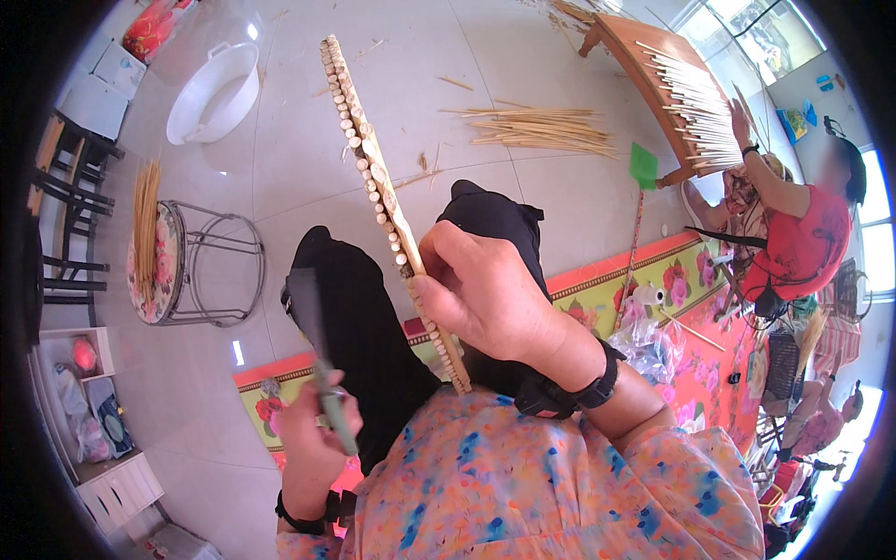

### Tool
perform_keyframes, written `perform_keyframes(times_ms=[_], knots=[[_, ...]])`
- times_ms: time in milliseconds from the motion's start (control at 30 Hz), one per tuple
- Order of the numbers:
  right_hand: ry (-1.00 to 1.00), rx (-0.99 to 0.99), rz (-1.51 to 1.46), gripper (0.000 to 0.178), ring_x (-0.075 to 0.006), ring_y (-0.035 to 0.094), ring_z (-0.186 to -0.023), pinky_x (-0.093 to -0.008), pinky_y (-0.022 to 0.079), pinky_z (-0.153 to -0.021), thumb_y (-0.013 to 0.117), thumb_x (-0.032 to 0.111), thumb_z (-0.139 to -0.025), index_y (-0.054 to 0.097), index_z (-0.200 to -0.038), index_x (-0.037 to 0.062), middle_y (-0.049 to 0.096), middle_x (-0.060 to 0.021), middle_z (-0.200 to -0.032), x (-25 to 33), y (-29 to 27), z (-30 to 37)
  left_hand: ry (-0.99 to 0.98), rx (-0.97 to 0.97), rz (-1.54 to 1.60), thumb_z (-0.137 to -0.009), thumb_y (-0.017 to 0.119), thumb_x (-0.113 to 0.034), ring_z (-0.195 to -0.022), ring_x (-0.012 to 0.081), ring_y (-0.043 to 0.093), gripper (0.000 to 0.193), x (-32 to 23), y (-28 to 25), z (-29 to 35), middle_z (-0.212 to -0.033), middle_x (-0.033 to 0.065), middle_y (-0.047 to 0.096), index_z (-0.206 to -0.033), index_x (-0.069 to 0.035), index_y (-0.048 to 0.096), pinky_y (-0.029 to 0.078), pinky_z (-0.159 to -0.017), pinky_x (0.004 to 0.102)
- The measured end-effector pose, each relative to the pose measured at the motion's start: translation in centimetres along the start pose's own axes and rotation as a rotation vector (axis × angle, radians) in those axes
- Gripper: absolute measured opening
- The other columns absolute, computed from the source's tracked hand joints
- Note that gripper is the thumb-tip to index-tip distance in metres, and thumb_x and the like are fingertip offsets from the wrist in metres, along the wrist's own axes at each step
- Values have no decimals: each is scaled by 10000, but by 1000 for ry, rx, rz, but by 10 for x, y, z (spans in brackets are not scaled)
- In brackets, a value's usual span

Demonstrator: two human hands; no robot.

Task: The person is weaving a bamboo basket by threading a string through a circular bamboo frame and cutting the ends of bamboo sticks with scissors.

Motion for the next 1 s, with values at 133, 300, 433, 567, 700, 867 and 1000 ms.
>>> perform_keyframes(times_ms=[133, 300, 433, 567, 700, 867, 1000], knots=[[-20, -5, 9, 198, -254, 628, -627, -340, 508, -611, 625, 136, -877, 547, -940, -35, 614, -140, -717, -3, 0, -1, -236, -363, 301, -620, 733, -10, -623, 302, 578, 469, 22, -27, 5, -744, 77, 593, -1066, 27, 591, 474, -599, 416], [-18, 9, -36, 205, -246, 629, -623, -332, 510, -613, 624, 136, -878, 550, -946, -43, 619, -138, -713, -3, 1, -1, 74, -227, -287, -579, 774, -40, -685, 299, 547, 497, -7, -22, -5, -806, 92, 572, -1035, -8, 578, 410, -613, 400], [-20, 10, -4, 207, -239, 633, -631, -326, 513, -618, 622, 139, -883, 554, -950, -45, 619, -135, -716, -2, 2, -1, 69, -201, -338, -532, 823, -85, -653, 313, 550, 506, -9, -18, -7, -770, 92, 563, -961, -28, 561, 412, -608, 399], [-23, 13, -16, 214, -236, 631, -635, -324, 515, -620, 622, 152, -888, 558, -947, -43, 618, -135, -727, -2, 2, -1, 102, -202, -381, -512, 836, -98, -634, 313, 549, 513, -12, -17, -9, -754, 88, 562, -935, -33, 554, 415, -604, 399], [-26, 18, -17, 219, -238, 625, -633, -327, 512, -619, 621, 160, -888, 559, -945, -41, 613, -134, -727, -2, 2, -1, 91, -188, -377, -533, 797, -57, -646, 333, 559, 485, -11, -17, -10, -772, 100, 579, -956, -18, 562, 431, -603, 415], [-24, 9, -7, 216, -245, 624, -634, -334, 509, -617, 621, 159, -885, 561, -948, -39, 609, -136, -726, -2, 2, 0, 104, -179, -398, -521, 831, -91, -635, 321, 563, 489, -13, -17, -12, -741, 91, 563, -923, -30, 560, 439, -605, 405], [0, 0, -12, 206, -263, 626, -645, -340, 509, -621, 629, 153, -875, 559, -940, -29, 608, -145, -738, -4, 0, 0, 95, -217, -312, -558, 798, -57, -654, 322, 583, 430, -3, -17, -7, -744, 96, 582, -927, -25, 579, 449, -597, 409]])
Point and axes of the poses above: each hand's wrist, its own z-axis away from the middle knuckle, its own y-axis out of the palm, x = y × z, the point moved 8 cm from there along -z, towards the middle knuckle
